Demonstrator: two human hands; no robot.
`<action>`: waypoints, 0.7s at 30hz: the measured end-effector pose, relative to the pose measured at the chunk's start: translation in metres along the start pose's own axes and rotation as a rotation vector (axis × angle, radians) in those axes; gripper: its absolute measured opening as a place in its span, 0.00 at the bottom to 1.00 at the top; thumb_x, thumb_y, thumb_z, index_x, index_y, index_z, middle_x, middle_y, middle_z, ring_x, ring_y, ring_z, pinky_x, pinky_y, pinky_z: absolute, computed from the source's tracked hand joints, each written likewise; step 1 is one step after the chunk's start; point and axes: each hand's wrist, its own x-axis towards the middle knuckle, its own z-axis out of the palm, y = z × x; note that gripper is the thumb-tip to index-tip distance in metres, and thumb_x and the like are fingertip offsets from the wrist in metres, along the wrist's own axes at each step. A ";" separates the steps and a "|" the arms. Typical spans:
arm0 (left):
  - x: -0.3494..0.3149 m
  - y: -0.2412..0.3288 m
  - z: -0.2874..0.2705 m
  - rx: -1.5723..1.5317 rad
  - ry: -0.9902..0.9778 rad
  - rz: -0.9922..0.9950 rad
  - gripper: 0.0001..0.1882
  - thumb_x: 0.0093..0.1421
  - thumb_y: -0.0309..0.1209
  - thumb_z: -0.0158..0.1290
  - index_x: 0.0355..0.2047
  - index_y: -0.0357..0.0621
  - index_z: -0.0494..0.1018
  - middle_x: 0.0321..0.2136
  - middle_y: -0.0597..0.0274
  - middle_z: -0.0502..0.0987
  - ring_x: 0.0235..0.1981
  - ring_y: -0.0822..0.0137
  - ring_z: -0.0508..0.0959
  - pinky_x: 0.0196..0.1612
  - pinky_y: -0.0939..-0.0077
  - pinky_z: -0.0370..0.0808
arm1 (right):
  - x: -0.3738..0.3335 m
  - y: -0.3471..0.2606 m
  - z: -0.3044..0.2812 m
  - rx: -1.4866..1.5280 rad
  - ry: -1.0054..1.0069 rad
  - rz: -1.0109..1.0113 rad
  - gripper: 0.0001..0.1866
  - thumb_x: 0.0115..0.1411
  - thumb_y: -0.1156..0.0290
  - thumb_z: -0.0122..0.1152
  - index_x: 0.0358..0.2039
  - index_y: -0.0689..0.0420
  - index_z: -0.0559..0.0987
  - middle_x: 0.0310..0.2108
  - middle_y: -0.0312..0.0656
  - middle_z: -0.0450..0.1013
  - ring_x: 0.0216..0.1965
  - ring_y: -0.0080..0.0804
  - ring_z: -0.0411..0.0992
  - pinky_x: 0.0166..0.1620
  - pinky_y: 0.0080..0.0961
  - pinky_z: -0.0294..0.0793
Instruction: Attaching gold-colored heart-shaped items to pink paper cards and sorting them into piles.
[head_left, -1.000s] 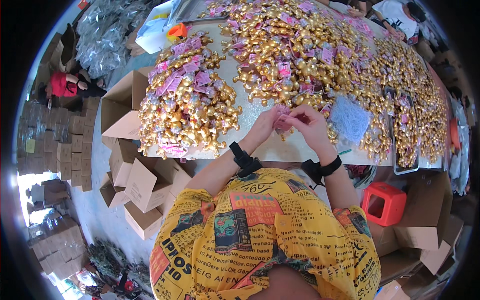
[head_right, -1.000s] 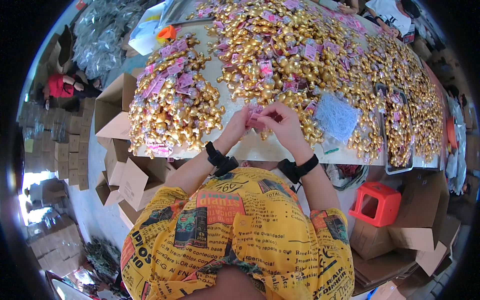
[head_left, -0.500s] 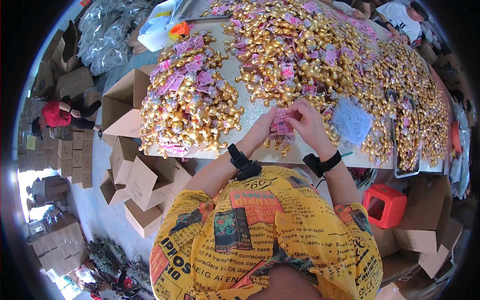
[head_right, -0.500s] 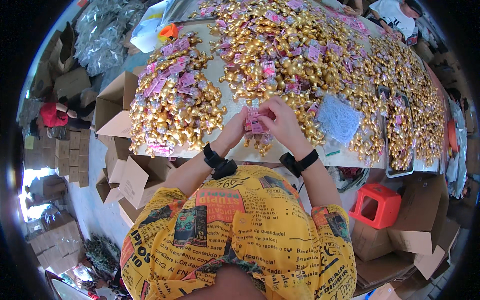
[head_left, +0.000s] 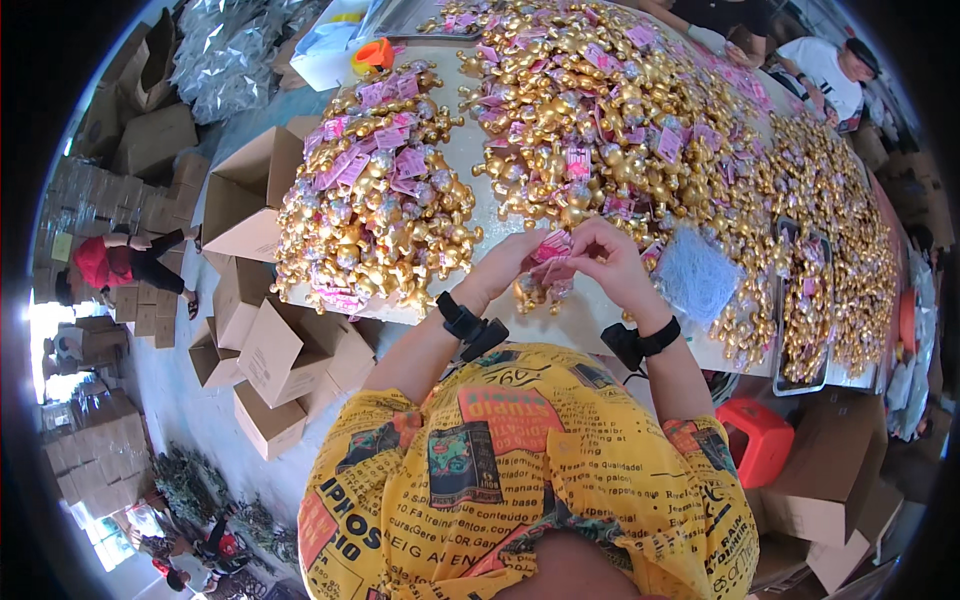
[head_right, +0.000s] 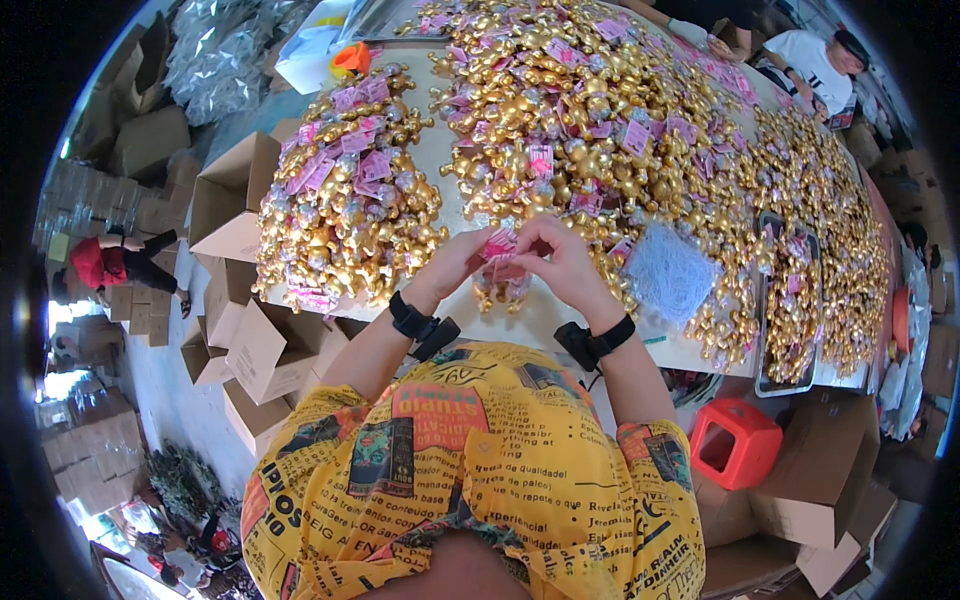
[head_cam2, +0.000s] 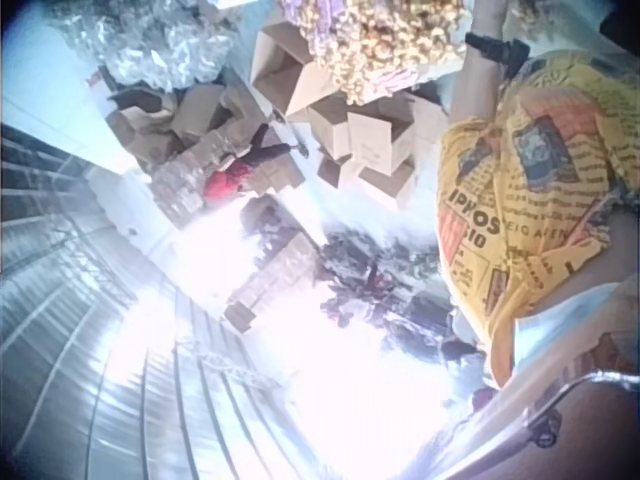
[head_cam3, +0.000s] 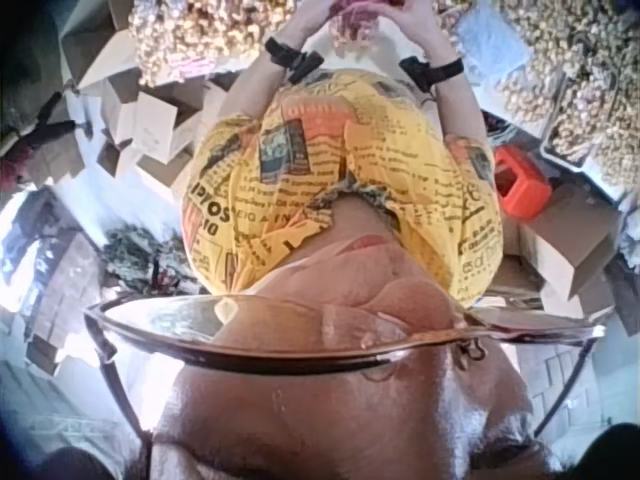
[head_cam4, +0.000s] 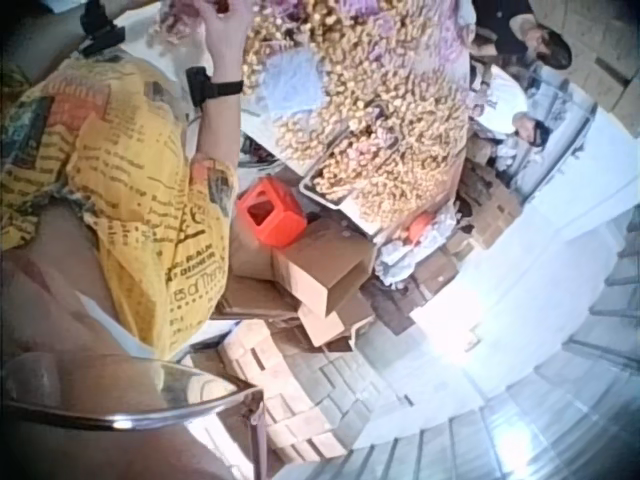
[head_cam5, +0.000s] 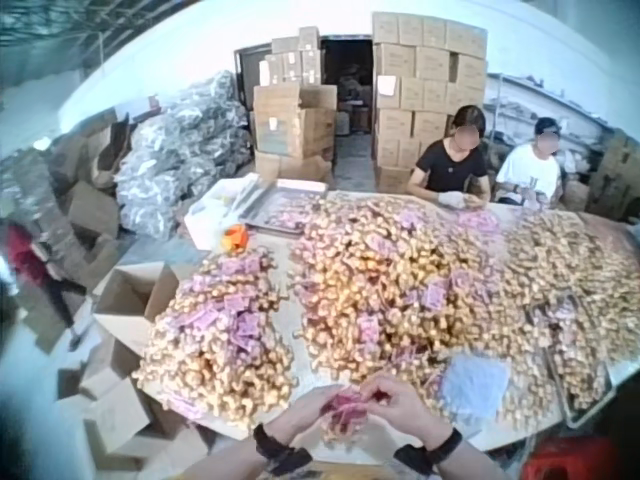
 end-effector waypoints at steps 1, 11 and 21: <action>0.002 -0.002 -0.004 -0.005 0.013 0.000 0.22 0.65 0.43 0.35 0.44 0.37 0.70 0.39 0.61 0.75 0.38 0.72 0.74 0.46 0.76 0.68 | 0.004 -0.001 -0.002 0.006 -0.012 0.004 0.07 0.48 0.79 0.61 0.25 0.60 0.71 0.32 0.34 0.65 0.31 0.19 0.66 0.32 0.14 0.67; -0.006 0.028 0.011 0.524 0.058 0.184 0.23 0.65 0.42 0.34 0.36 0.35 0.73 0.28 0.64 0.76 0.24 0.75 0.69 0.30 0.79 0.67 | 0.028 0.010 -0.011 -0.059 -0.052 0.024 0.07 0.47 0.78 0.63 0.24 0.59 0.72 0.37 0.35 0.65 0.31 0.19 0.66 0.32 0.15 0.67; 0.009 0.020 0.012 0.313 0.211 0.170 0.22 0.65 0.39 0.33 0.40 0.34 0.72 0.30 0.62 0.76 0.33 0.73 0.73 0.39 0.78 0.70 | 0.032 0.015 -0.007 0.080 0.115 0.085 0.07 0.45 0.80 0.63 0.23 0.59 0.73 0.36 0.35 0.64 0.33 0.20 0.65 0.33 0.14 0.66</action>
